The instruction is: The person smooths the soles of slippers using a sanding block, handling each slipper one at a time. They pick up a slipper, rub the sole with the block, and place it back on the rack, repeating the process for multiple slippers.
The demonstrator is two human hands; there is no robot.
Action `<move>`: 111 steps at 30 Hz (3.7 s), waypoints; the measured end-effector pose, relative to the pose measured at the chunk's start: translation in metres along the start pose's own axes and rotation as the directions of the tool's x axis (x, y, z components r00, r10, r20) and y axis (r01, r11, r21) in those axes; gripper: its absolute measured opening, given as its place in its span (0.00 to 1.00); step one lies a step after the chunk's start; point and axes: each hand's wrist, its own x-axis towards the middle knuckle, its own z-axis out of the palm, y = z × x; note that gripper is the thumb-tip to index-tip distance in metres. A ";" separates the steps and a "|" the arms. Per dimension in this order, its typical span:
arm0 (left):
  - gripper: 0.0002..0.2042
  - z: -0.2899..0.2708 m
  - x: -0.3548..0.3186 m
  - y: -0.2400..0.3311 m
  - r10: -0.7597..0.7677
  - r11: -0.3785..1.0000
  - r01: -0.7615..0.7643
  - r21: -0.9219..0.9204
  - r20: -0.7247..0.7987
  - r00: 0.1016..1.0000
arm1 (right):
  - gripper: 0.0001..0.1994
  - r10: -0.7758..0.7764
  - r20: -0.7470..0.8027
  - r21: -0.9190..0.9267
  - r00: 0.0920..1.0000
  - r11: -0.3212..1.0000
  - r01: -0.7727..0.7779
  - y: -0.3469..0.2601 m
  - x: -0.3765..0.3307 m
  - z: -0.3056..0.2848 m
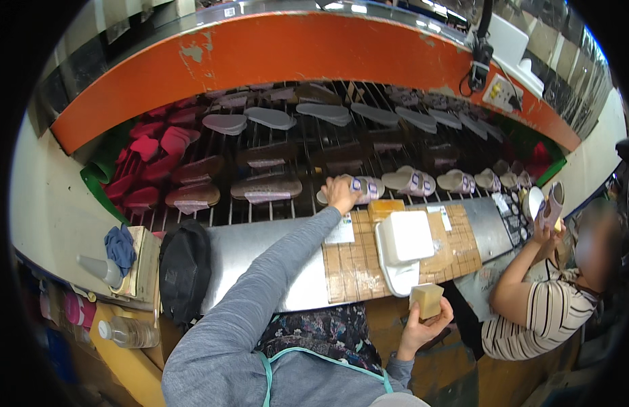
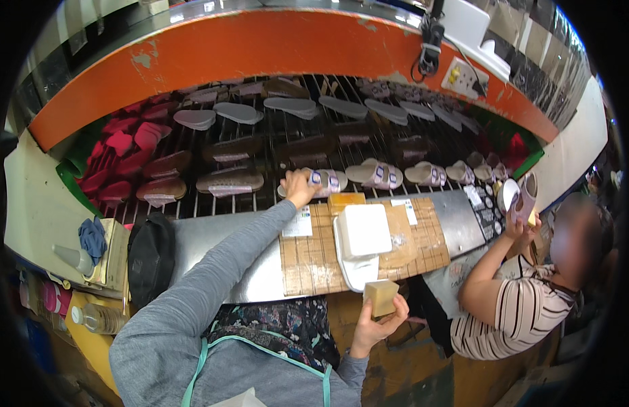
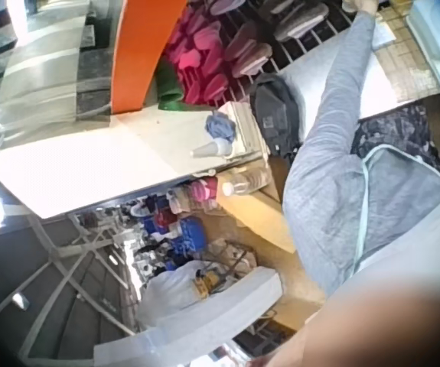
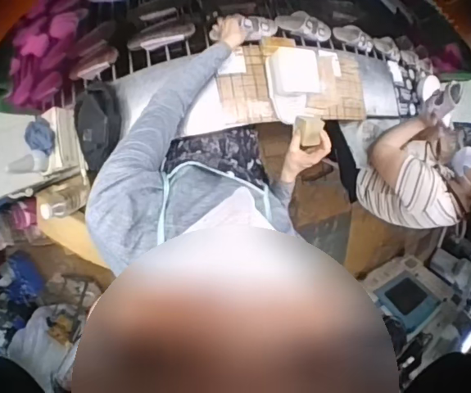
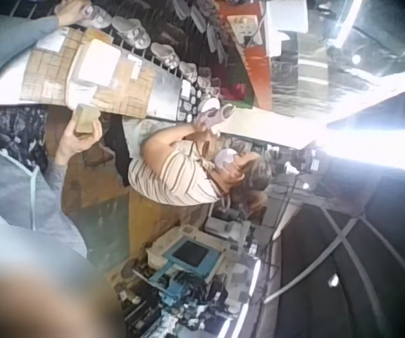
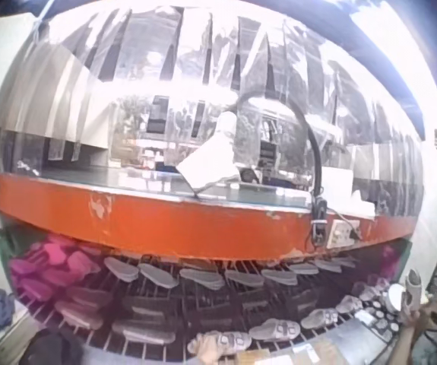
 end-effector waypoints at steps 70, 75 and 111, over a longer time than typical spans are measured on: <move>0.26 -0.174 -0.236 0.013 0.049 -0.275 0.504 -0.818 0.512 0.858 | 0.23 -0.415 0.548 0.476 0.726 0.869 0.137 -0.101 0.007 0.100; 0.25 -0.166 -0.223 0.018 0.074 -0.330 0.542 -0.773 0.551 0.831 | 0.23 -0.420 0.557 0.476 0.717 0.869 0.140 -0.098 0.007 0.094; 0.30 -0.172 -0.174 0.004 0.073 -0.438 0.134 -0.889 0.113 0.991 | 0.25 -0.484 0.533 0.435 0.694 0.860 0.266 -0.125 -0.010 0.110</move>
